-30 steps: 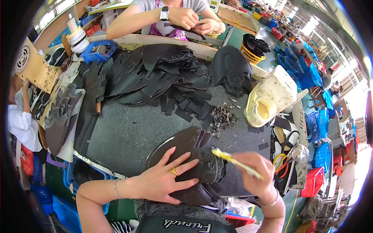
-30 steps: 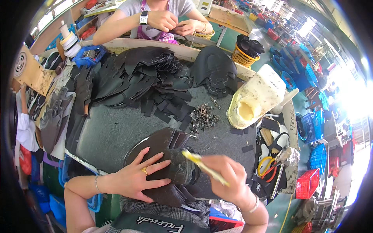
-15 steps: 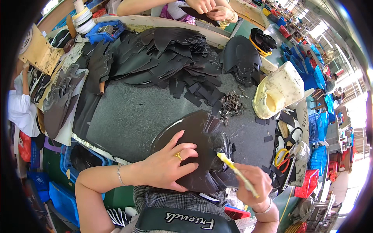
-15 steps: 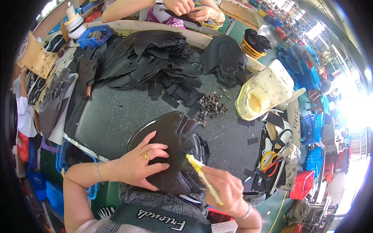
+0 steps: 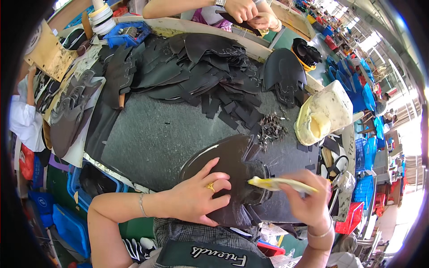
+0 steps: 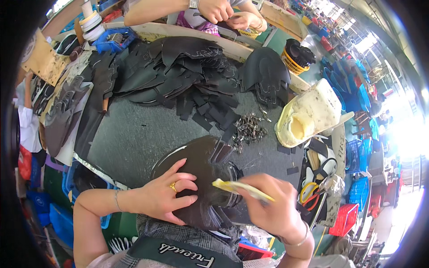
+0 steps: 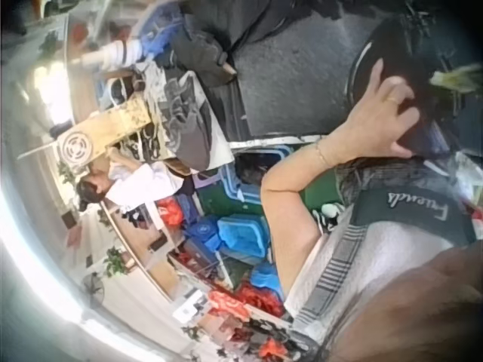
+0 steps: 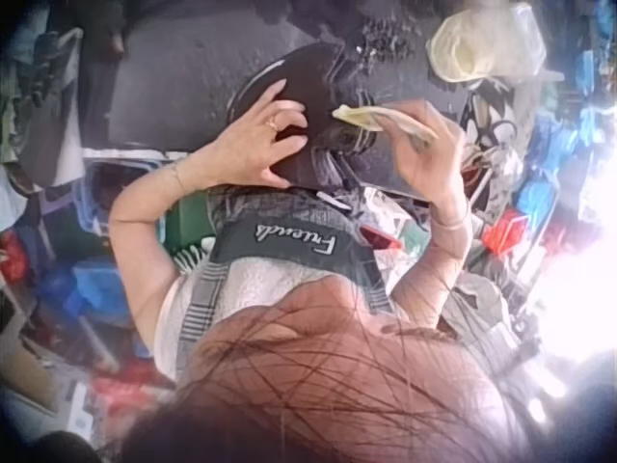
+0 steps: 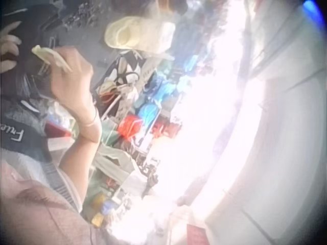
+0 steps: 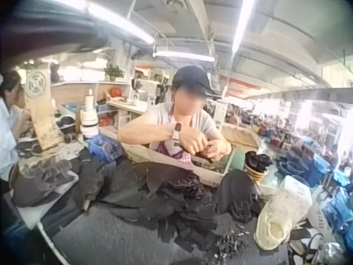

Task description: Applying glue with a brush to shoe components and then hammering them together.

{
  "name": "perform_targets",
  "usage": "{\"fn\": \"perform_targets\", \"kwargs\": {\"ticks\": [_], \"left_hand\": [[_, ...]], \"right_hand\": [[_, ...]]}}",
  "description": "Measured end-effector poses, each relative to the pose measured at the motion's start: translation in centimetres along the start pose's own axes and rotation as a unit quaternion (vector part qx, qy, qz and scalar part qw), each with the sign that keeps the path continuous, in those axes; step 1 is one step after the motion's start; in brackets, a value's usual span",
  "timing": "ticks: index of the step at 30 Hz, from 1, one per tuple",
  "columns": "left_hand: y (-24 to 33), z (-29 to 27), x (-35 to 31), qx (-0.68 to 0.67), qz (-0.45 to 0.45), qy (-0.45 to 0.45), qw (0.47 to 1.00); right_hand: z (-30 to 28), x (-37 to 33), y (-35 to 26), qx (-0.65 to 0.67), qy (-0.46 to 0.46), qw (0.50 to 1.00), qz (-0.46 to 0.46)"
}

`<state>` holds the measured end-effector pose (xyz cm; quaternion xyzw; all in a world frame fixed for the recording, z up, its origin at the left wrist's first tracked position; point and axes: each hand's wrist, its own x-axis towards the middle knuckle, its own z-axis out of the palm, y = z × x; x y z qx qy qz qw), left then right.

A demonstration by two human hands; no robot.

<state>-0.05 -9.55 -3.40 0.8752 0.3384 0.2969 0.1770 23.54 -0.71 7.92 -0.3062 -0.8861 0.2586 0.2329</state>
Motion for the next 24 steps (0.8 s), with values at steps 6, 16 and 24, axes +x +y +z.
{"fn": "perform_targets", "kwargs": {"ticks": [6, 16, 24], "left_hand": [[0.1, -0.1, 0.1, 0.002, 0.011, -0.007, 1.0], [-0.2, -0.2, -0.3, 0.002, 0.001, -0.001, 1.0], [1.8, -0.5, -0.3, -0.032, -0.096, -0.013, 0.995]], "right_hand": [[4.0, 5.0, 4.4, -0.034, 0.013, 0.995, -0.089], [-0.9, 0.4, 5.2, 0.037, -0.049, 0.984, -0.168], [0.5, -7.8, 5.8, 0.197, 0.154, 0.968, 0.002]]}}
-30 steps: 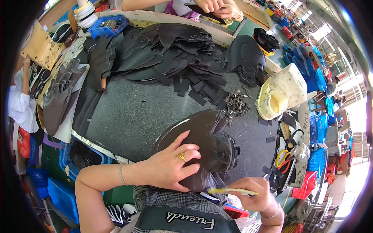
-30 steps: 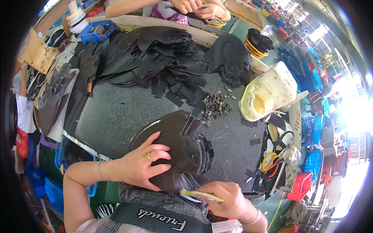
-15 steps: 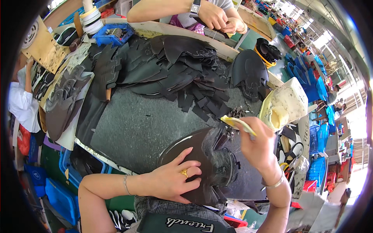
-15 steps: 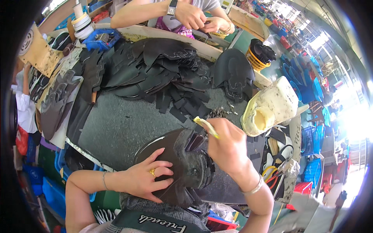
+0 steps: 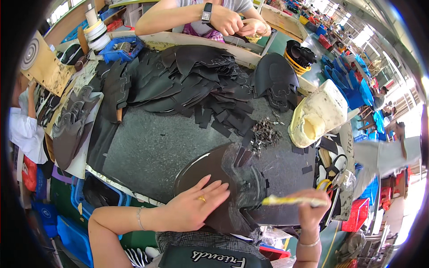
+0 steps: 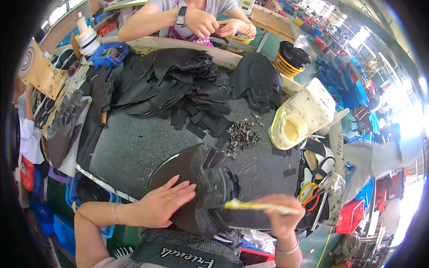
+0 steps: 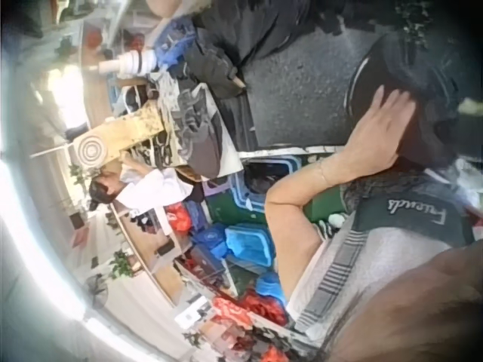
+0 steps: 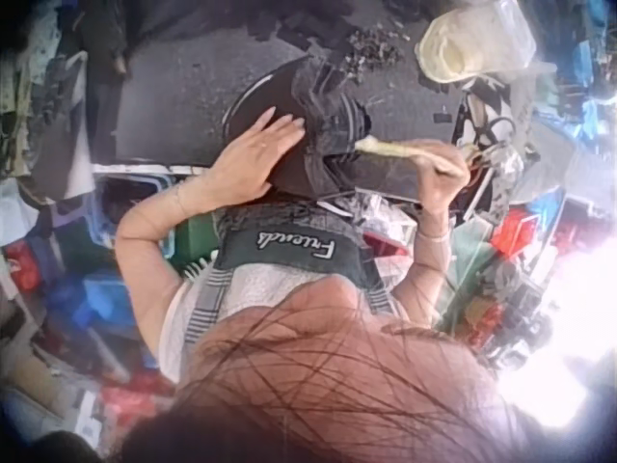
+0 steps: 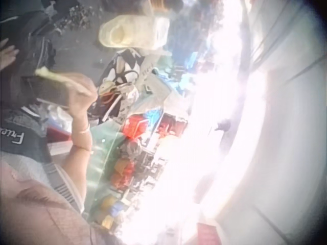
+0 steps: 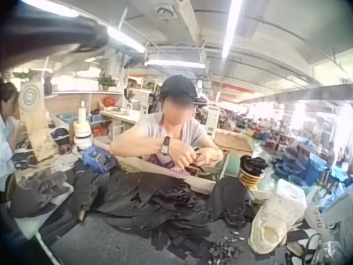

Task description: Applying glue with a brush to shoe components and then hammering them together.

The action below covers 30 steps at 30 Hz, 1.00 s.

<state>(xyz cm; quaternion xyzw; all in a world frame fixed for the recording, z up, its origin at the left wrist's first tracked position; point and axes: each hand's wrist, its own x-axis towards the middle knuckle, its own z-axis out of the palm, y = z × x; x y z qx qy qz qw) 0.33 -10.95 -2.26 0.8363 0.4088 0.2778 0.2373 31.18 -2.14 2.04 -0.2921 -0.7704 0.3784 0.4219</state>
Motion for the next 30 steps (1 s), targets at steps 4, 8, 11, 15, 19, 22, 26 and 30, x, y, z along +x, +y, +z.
{"fn": "perform_targets", "kwargs": {"ticks": [4, 8, 11, 15, 19, 22, 26, 30], "left_hand": [[0.0, -0.7, -0.1, -0.187, -0.281, 0.191, 0.922], [-0.8, -0.4, 0.9, -0.219, -0.258, 0.217, 0.916], [-1.4, -0.7, 0.7, -0.268, -0.286, 0.235, 0.889], [-1.5, -0.8, -1.3, -0.318, -0.333, 0.263, 0.848], [-1.3, -1.6, -2.8, -0.225, -0.23, 0.449, 0.833], [-2.0, -6.1, -7.1, 0.092, -0.22, 0.602, 0.762], [-3.7, -11.5, -17.7, 0.486, -0.302, 0.495, 0.654], [-9.0, -11.5, -24.8, 0.522, -0.468, 0.372, 0.608]], "right_hand": [[1.4, 2.8, 0.3, 0.059, 0.117, 0.986, -0.106], [4.1, 8.1, 1.1, 0.012, -0.058, 0.961, -0.271], [4.0, 8.4, 2.5, -0.084, -0.153, 0.957, -0.231], [2.2, 5.5, 0.5, -0.03, -0.056, 0.996, -0.065], [4.0, 3.3, 1.4, -0.156, -0.083, 0.979, -0.103], [5.0, 2.0, 4.3, -0.074, -0.002, 0.985, -0.157], [3.9, 2.8, 0.9, -0.093, -0.082, 0.99, -0.072], [3.3, 3.0, -0.4, -0.109, -0.08, 0.989, -0.059]]}}
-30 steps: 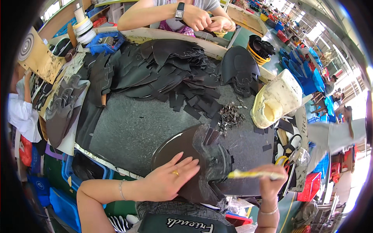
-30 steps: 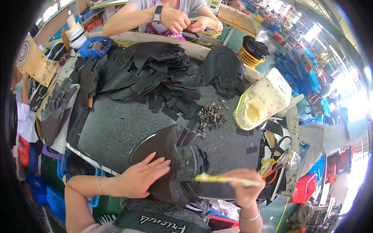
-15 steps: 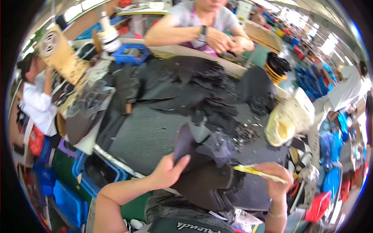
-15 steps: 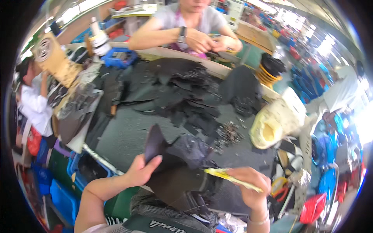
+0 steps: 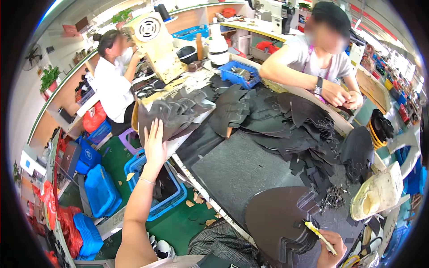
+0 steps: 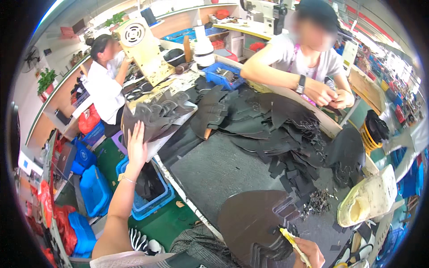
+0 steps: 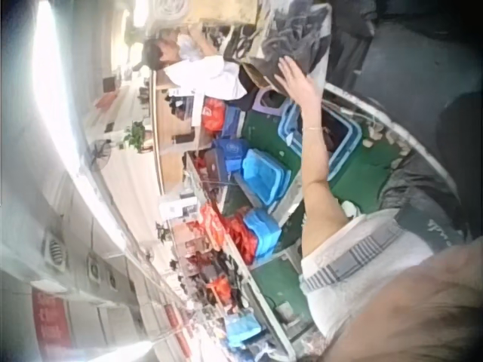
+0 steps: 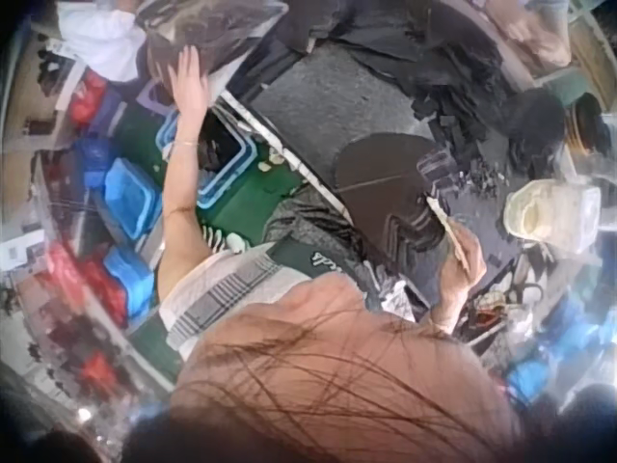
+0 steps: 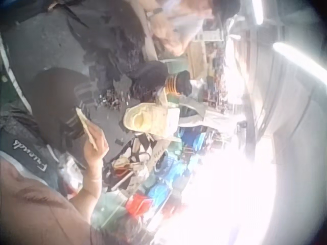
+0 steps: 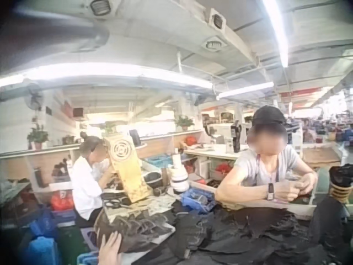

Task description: Applying glue with a brush to shoe components and then hammering them together.

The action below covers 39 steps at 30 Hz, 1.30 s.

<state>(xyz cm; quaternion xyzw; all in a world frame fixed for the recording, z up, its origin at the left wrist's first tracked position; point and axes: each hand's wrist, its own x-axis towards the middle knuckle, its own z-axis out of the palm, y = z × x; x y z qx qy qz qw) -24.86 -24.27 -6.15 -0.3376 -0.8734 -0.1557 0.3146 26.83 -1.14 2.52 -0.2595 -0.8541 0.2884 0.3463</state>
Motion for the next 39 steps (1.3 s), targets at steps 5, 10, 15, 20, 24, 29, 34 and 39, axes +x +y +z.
{"fn": "perform_targets", "kwargs": {"ticks": [5, 10, 15, 20, 24, 29, 34, 39], "left_hand": [[11.0, -3.9, 0.4, -0.238, 0.146, -0.114, 0.953], [24.7, -7.4, -2.7, -0.393, 0.574, -0.322, 0.642], [27.4, -6.9, -3.6, -0.363, 0.623, -0.312, 0.618], [26.7, -7.1, -5.0, -0.464, 0.53, -0.338, 0.624], [27.0, -7.5, -4.8, -0.467, 0.535, -0.315, 0.63], [26.9, -6.7, -5.4, -0.473, 0.534, -0.297, 0.635], [26.9, -6.7, -5.7, -0.478, 0.536, -0.276, 0.639], [26.7, -6.6, -6.5, -0.512, 0.493, -0.277, 0.647]], "right_hand": [[0.2, -0.7, 1.0, 0.005, 0.155, 0.983, 0.103], [-5.6, 4.0, 7.6, -0.121, 0.371, 0.903, 0.179], [-8.2, 4.1, 15.6, -0.252, 0.28, 0.899, 0.223], [-11.7, 0.2, 13.9, -0.046, 0.349, 0.882, 0.312], [-5.3, -2.8, 5.8, 0.172, 0.268, 0.912, 0.26], [0.4, 0.6, 0.0, -0.039, 0.071, 0.993, 0.088], [2.1, 2.1, 0.5, -0.11, 0.003, 0.989, -0.096], [2.3, -4.3, -3.1, -0.146, -0.05, 0.971, -0.183]]}}
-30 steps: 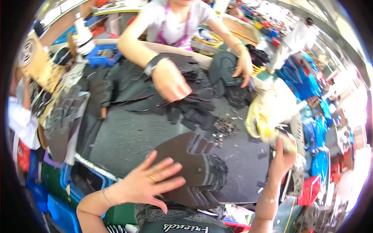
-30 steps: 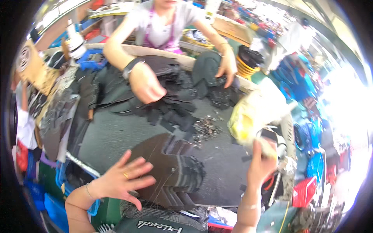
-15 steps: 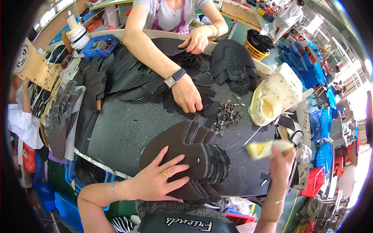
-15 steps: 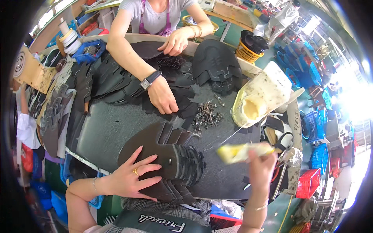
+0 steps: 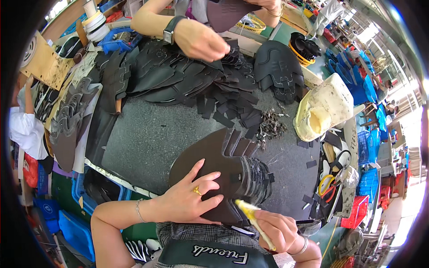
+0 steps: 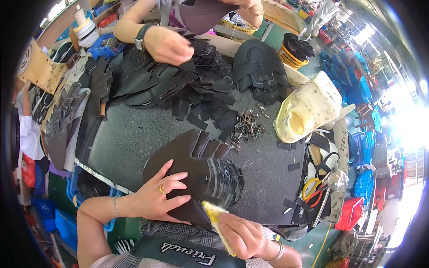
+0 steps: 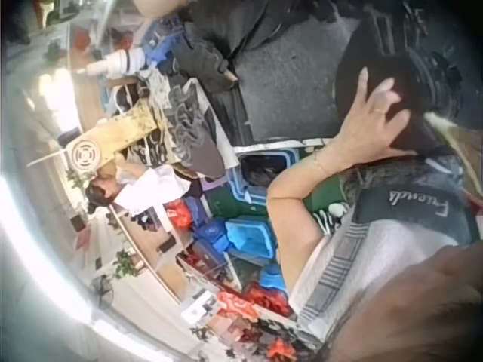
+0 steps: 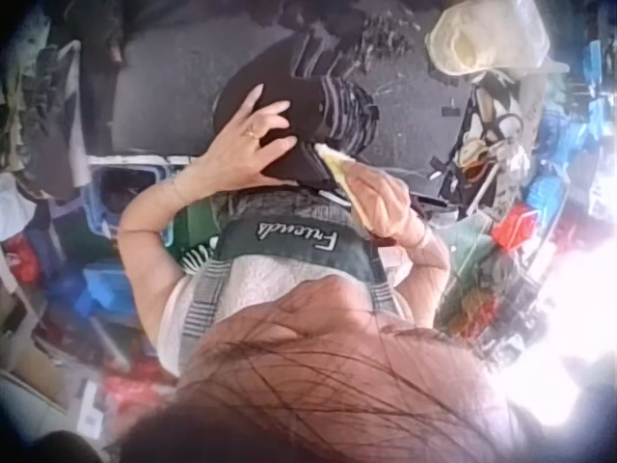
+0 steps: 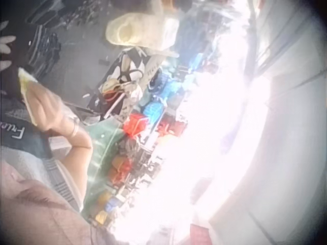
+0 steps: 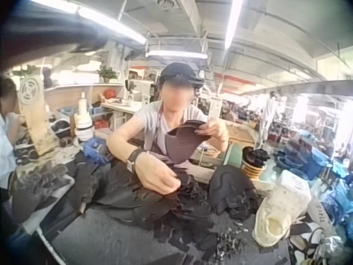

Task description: Applying glue with a brush to shoe components and then hammering them together.

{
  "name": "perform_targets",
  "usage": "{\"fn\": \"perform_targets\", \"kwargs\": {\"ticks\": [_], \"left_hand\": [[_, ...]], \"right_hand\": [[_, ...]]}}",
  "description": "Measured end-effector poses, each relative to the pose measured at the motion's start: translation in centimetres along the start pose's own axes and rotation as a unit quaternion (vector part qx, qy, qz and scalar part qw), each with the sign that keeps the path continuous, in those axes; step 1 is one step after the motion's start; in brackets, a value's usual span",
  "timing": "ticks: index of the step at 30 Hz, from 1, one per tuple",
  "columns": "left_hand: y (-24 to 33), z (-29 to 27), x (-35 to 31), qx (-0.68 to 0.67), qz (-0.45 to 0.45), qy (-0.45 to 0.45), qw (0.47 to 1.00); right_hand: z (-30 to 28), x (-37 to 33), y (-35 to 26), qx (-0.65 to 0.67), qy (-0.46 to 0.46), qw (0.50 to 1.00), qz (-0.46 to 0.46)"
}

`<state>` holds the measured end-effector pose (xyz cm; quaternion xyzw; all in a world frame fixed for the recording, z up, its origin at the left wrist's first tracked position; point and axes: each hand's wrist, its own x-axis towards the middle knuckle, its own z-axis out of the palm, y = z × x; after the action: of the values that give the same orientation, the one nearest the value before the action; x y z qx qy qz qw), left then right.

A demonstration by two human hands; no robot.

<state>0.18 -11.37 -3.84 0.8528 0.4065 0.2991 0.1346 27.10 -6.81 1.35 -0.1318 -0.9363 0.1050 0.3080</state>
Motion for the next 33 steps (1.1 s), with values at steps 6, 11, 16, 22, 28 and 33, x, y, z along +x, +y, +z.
{"fn": "perform_targets", "kwargs": {"ticks": [6, 11, 16, 22, 28, 33], "left_hand": [[-0.4, -1.0, -0.2, 0.006, 0.012, -0.016, 1.0], [-0.8, -0.4, -1.1, -0.028, -0.011, 0.032, 0.999], [-1.0, -0.3, -1.7, -0.038, 0.001, 0.045, 0.998], [-1.3, 0.2, -1.5, -0.026, 0.021, 0.044, 0.998], [-1.0, 0.1, -1.4, -0.022, 0.024, 0.044, 0.998], [-1.2, 0.1, -1.5, -0.024, 0.025, 0.038, 0.999]], "right_hand": [[1.5, 2.0, 0.6, 0.096, 0.042, 0.988, 0.115], [1.5, 2.5, 2.1, 0.035, 0.048, 0.996, 0.074], [-1.3, 2.6, 1.2, 0.217, -0.187, 0.952, 0.111], [0.6, 7.3, 3.9, 0.127, -0.033, 0.973, 0.191], [4.9, 11.1, 8.6, -0.011, 0.032, 0.998, 0.061], [1.1, 10.0, 7.6, 0.098, -0.029, 0.995, -0.013]]}}
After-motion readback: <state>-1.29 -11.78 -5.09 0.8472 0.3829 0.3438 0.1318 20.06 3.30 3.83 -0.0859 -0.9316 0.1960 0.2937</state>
